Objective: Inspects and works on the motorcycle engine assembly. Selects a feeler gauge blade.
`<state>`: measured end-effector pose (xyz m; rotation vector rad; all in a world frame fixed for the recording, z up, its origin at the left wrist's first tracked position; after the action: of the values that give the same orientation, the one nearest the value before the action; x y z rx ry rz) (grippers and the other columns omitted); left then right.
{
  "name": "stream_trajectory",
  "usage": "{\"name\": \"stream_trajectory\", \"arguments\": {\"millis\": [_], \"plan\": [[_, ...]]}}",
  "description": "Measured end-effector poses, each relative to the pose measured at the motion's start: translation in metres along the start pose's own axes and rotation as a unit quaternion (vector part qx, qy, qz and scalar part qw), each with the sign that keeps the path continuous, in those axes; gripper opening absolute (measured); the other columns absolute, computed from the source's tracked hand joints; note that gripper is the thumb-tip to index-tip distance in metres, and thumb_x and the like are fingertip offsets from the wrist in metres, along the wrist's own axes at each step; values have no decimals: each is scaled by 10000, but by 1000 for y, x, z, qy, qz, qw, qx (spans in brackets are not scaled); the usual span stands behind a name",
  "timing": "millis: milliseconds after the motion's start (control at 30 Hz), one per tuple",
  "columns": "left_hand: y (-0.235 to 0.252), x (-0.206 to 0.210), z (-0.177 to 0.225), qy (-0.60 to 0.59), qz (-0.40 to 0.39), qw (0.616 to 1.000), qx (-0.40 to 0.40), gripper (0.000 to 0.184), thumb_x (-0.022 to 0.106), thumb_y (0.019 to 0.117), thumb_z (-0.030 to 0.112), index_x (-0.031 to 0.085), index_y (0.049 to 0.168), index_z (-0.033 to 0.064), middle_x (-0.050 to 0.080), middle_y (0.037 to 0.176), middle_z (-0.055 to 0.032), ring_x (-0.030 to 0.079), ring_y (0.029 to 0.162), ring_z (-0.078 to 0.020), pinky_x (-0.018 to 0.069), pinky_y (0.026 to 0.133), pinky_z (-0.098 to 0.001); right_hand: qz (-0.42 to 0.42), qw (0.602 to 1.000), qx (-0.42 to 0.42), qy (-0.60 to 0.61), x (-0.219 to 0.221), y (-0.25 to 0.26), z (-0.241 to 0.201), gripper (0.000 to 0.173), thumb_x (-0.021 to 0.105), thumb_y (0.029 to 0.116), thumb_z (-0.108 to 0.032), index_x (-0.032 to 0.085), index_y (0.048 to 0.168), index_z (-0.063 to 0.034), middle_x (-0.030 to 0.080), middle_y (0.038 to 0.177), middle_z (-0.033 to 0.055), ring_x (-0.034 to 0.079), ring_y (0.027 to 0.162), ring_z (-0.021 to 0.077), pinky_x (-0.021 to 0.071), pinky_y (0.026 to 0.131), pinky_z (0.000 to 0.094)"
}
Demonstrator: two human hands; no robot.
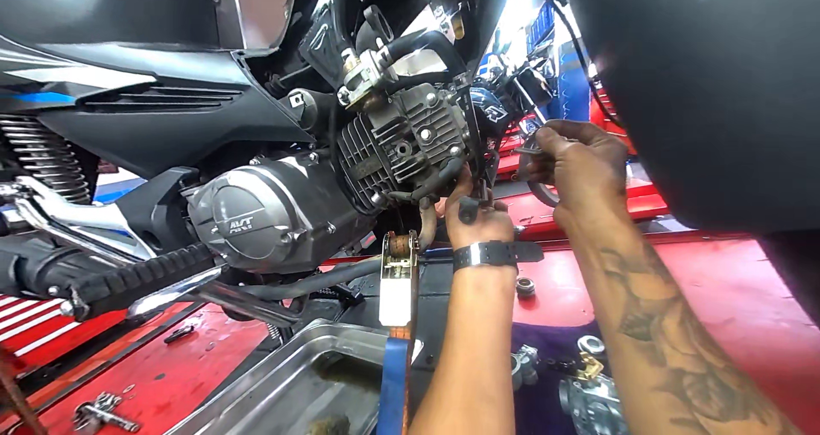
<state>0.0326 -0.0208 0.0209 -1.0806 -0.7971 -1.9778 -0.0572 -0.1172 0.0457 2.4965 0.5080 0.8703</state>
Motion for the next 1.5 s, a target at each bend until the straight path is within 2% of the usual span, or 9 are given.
{"name": "stream_trajectory", "arguments": {"millis": [67, 200, 400, 600, 833, 1200, 1300, 1367, 1500], "plan": [[0, 1, 1, 22, 15, 1000, 4, 171, 565, 1046, 348, 617, 999, 191, 532, 778, 21, 539, 623, -103, 485, 537, -258, -5, 1000, -2, 3, 0, 1, 1, 218, 706, 972, -175, 701, 1145, -44, 721, 802, 66, 690, 610, 132, 610, 574, 291], [-4, 4, 4, 41, 20, 999, 1, 144, 553, 1053, 342, 610, 1062, 211, 520, 814, 28, 537, 659, -97, 485, 573, -259, 43, 997, 53, -37, 16, -21, -26, 130, 631, 1026, -141, 677, 1104, -47, 641, 780, 17, 605, 578, 64, 539, 563, 210], [-4, 1, 3, 29, -19, 999, -17, 161, 516, 1066, 334, 596, 1015, 203, 519, 775, 38, 538, 638, -86, 478, 555, -243, 10, 998, 45, -43, 19, -21, -25, 136, 612, 1034, -147, 646, 1141, -69, 612, 781, -23, 588, 582, 30, 537, 569, 192], [-3, 2, 3, 37, -9, 999, -15, 158, 520, 1066, 324, 593, 997, 201, 501, 754, 37, 518, 602, -78, 460, 519, -231, 19, 998, 48, -44, 16, -16, -16, 171, 646, 1020, -171, 650, 1170, -87, 651, 797, -6, 614, 575, 50, 544, 554, 203], [-4, 3, 4, 53, 0, 998, -16, 144, 535, 1059, 323, 618, 1078, 207, 509, 799, 34, 512, 635, -88, 449, 539, -237, 24, 998, 41, -40, 16, -14, -14, 171, 669, 1008, -169, 659, 1162, -95, 663, 800, -6, 621, 568, 56, 548, 546, 203], [-3, 2, 3, 22, -21, 1000, 1, 144, 533, 1058, 293, 592, 973, 194, 512, 763, 31, 534, 637, -93, 478, 556, -246, 16, 999, 42, -28, 15, -22, -27, 162, 608, 1034, -120, 652, 1172, -48, 625, 802, 12, 601, 588, 61, 543, 571, 203], [-2, -1, 2, 51, -8, 998, 22, 151, 534, 1057, 309, 617, 1020, 189, 528, 775, 19, 543, 638, -110, 491, 555, -271, 19, 999, 31, -17, 10, -15, -19, 157, 656, 1015, -149, 675, 1142, -59, 666, 776, 23, 638, 593, 90, 566, 575, 232], [-3, -2, 3, 71, -3, 997, 21, 161, 540, 1059, 335, 621, 1109, 205, 538, 836, 21, 555, 719, -116, 506, 644, -301, 11, 1000, 28, -8, 9, -13, -16, 155, 671, 1007, -149, 672, 1134, -59, 670, 767, 21, 642, 593, 92, 569, 570, 235], [-3, -2, 3, 102, -9, 995, 16, 196, 513, 1061, 379, 623, 1102, 223, 516, 803, 31, 532, 667, -105, 477, 574, -284, 3, 1000, 23, -7, 12, -13, -17, 135, 685, 995, -129, 685, 1111, -59, 670, 785, 34, 641, 585, 103, 575, 557, 237]]}}
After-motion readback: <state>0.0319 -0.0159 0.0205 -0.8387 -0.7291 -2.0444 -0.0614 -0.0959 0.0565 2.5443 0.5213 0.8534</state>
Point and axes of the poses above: each hand's wrist, its own y-axis towards the middle knuckle, its own x-axis out of the palm, z = x × y, the point moved 4 cm from there along y, towards the middle knuckle
